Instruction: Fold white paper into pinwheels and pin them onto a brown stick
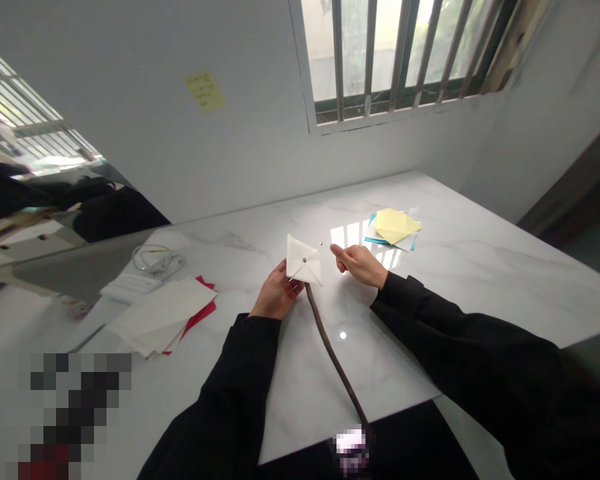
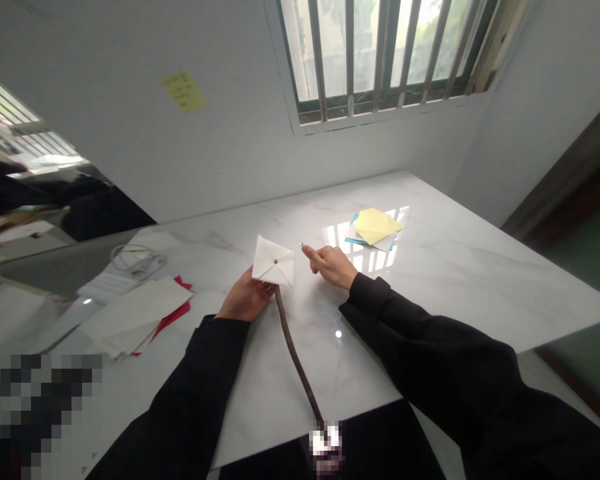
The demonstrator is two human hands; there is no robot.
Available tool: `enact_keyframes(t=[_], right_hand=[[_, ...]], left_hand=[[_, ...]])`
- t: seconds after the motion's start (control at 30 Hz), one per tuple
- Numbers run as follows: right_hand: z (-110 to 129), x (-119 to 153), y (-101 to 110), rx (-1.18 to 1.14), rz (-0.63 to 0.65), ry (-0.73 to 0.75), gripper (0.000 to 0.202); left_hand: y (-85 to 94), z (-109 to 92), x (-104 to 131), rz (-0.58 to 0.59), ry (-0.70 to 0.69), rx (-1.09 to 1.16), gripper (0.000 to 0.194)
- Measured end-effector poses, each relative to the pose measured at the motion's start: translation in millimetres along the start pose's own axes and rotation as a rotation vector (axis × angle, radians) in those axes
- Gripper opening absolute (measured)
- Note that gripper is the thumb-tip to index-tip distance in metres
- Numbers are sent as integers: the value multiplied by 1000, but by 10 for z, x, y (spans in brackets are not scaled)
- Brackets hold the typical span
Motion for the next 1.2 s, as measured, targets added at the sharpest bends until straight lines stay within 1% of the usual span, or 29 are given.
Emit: enact_keyframes(t=[0.1, 0.23, 0.3, 0.4, 0.47, 0.57, 0.73, 0.83, 0.97, 1.03, 1.1, 1.2], right_hand=[[-10, 10, 1, -2, -19, 16, 74], [-4, 25, 15, -96, -32, 43, 65], [-9, 20, -9, -143, 15, 16, 69], [-19, 10, -40, -151, 70, -47, 80], [-22, 3, -18, -132, 36, -56, 81], [-35, -9, 10, -136, -16, -26, 80], [-75, -17, -25, -171, -15, 8, 75], [-43, 2, -41, -182, -22, 47, 71], [-2, 30, -6, -156, -56, 70, 68], [-14, 19, 3, -104, -30, 45, 69], [-56, -3, 6, -50, 6, -13, 80], [-103, -29, 30, -3, 5, -63, 83]], left_hand=[[-23, 18, 17, -3, 14, -1, 42], [-36, 34, 26, -4, 16, 10, 45], [-28, 30, 23, -1, 4, 13, 44], [6, 24, 19, -14, -2, 7, 40], [25, 24, 17, -21, 0, 4, 37], [18, 22, 16, -9, -4, 5, 37], [-10, 15, 40, -34, 14, -28, 33], [-25, 9, 47, -39, 17, -27, 33], [-11, 22, 36, -40, 21, -26, 36], [-9, 32, 28, -22, 27, -34, 37], [-8, 34, 24, -4, 24, -36, 37], [5, 31, 21, -5, 19, -38, 38]])
Point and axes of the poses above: each hand's wrist, its own x-axis away from the middle knuckle, its own y-axis out of the back of the hand, z = x × y, the point moved 6 cm from there along -x, towards the middle knuckle, and after that the axes turned 11 degrees about z, right-handed, at the moved point
